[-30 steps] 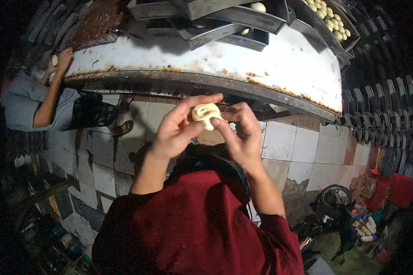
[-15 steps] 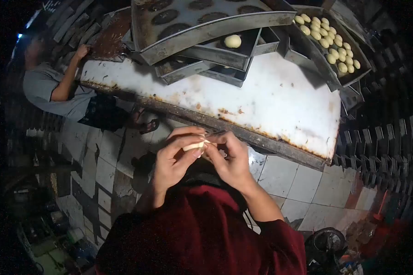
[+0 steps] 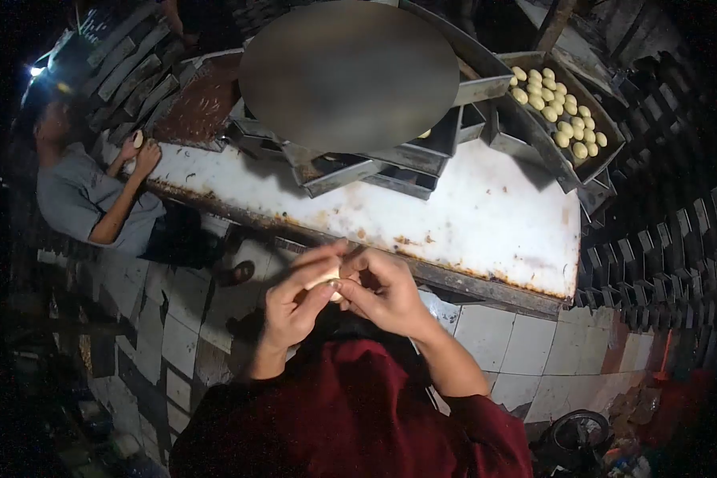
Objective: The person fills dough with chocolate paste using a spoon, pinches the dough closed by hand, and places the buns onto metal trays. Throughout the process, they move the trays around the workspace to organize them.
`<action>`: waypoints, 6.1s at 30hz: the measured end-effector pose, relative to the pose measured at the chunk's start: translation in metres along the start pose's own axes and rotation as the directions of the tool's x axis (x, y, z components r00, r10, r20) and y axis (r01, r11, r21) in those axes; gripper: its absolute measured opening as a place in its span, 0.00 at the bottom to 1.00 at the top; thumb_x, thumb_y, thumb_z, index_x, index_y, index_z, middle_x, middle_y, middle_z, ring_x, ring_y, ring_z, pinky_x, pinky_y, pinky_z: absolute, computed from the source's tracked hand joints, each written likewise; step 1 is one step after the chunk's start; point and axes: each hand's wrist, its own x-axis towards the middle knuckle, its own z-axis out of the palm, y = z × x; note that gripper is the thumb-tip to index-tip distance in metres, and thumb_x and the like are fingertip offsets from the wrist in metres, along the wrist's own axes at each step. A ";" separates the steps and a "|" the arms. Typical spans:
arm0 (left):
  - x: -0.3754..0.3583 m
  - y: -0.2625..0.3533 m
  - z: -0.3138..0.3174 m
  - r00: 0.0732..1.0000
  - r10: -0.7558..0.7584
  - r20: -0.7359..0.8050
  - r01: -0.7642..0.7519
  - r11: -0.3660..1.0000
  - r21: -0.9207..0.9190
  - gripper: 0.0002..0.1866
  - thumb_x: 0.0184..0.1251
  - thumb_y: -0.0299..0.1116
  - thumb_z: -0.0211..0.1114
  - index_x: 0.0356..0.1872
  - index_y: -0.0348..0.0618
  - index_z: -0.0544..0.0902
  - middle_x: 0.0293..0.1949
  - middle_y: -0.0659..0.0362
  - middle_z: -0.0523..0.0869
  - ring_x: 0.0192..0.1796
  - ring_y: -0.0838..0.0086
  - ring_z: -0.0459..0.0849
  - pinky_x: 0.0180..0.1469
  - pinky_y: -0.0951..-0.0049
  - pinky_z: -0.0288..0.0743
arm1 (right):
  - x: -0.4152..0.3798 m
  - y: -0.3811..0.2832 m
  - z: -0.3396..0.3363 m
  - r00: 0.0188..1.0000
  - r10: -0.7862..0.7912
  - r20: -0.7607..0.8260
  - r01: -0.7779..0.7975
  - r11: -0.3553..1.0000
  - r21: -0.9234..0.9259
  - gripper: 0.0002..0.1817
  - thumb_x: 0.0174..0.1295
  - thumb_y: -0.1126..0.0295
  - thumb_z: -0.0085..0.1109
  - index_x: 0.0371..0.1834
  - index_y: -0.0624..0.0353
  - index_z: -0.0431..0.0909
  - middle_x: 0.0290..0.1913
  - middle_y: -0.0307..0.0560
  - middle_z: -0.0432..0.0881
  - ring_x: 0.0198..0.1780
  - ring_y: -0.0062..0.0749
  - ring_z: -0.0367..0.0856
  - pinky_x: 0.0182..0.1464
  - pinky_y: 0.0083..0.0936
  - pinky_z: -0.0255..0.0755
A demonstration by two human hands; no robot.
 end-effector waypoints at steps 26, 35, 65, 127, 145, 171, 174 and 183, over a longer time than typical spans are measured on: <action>0.003 -0.080 -0.124 0.941 -0.238 -0.241 0.104 0.880 -0.464 0.09 0.67 0.25 0.54 0.46 0.34 0.74 0.46 0.51 0.79 0.52 0.66 0.78 0.54 0.71 0.71 | 0.101 0.028 0.157 0.893 -0.211 -0.397 0.140 0.970 -0.201 0.13 0.53 0.88 0.55 0.39 0.66 0.68 0.42 0.53 0.75 0.45 0.32 0.74 0.50 0.24 0.67; 0.035 -0.065 -0.129 0.830 -0.215 0.514 0.532 0.033 -0.846 0.43 0.67 0.65 0.31 0.69 0.38 0.47 0.67 0.51 0.57 0.68 0.65 0.57 0.69 0.64 0.49 | 0.151 -0.021 0.112 0.873 -0.488 -0.001 0.325 0.583 -0.745 0.14 0.47 0.84 0.61 0.40 0.63 0.77 0.48 0.54 0.78 0.53 0.48 0.76 0.51 0.33 0.72; 0.041 -0.065 0.029 0.847 -0.486 0.215 0.357 0.220 -0.908 0.21 0.67 0.44 0.55 0.57 0.46 0.72 0.53 0.48 0.77 0.55 0.52 0.76 0.58 0.47 0.70 | 0.266 -0.019 -0.388 0.929 -0.178 -0.324 -0.267 0.284 -0.921 0.14 0.58 0.63 0.54 0.38 0.65 0.78 0.31 0.62 0.80 0.36 0.48 0.82 0.37 0.38 0.73; -0.016 -0.247 -0.402 0.457 -0.886 0.074 0.289 0.069 -0.955 0.20 0.62 0.21 0.52 0.57 0.36 0.70 0.54 0.54 0.75 0.58 0.67 0.74 0.58 0.69 0.68 | 0.503 0.167 0.340 0.787 0.478 0.389 0.506 -0.140 -0.851 0.09 0.58 0.69 0.52 0.38 0.53 0.81 0.35 0.46 0.84 0.35 0.33 0.85 0.30 0.28 0.77; 0.069 -0.212 -0.446 0.606 -0.792 0.075 -0.240 -0.271 -0.932 0.21 0.68 0.34 0.48 0.55 0.26 0.69 0.57 0.47 0.72 0.64 0.60 0.66 0.71 0.59 0.51 | 0.369 0.195 0.313 0.825 -0.565 -0.001 0.413 0.605 -0.680 0.25 0.52 0.82 0.58 0.56 0.55 0.74 0.31 0.47 0.73 0.28 0.32 0.71 0.32 0.25 0.70; -0.093 -0.071 -0.230 0.589 -0.786 -0.187 -0.001 0.230 -0.973 0.18 0.64 0.23 0.49 0.56 0.42 0.70 0.47 0.56 0.77 0.45 0.71 0.79 0.45 0.72 0.76 | 0.147 0.060 0.228 0.731 -0.419 0.539 0.655 0.652 -0.381 0.17 0.45 0.69 0.69 0.36 0.64 0.77 0.42 0.49 0.76 0.45 0.41 0.73 0.45 0.34 0.69; -0.088 -0.028 -0.187 0.628 -0.726 -0.281 0.141 0.462 -0.876 0.18 0.67 0.23 0.52 0.58 0.35 0.69 0.49 0.57 0.76 0.50 0.75 0.76 0.54 0.76 0.70 | 0.110 0.039 0.204 0.896 -0.235 0.376 0.370 0.863 -0.343 0.15 0.54 0.71 0.64 0.40 0.64 0.70 0.35 0.51 0.76 0.35 0.42 0.78 0.38 0.30 0.73; -0.078 -0.009 -0.091 0.476 -0.756 -0.449 0.168 0.579 -0.798 0.10 0.65 0.28 0.60 0.45 0.39 0.75 0.39 0.62 0.79 0.38 0.82 0.77 0.38 0.84 0.73 | 0.012 -0.001 0.150 0.917 -0.325 0.233 0.398 0.800 -0.449 0.13 0.52 0.77 0.63 0.42 0.67 0.77 0.44 0.55 0.72 0.42 0.42 0.73 0.41 0.30 0.70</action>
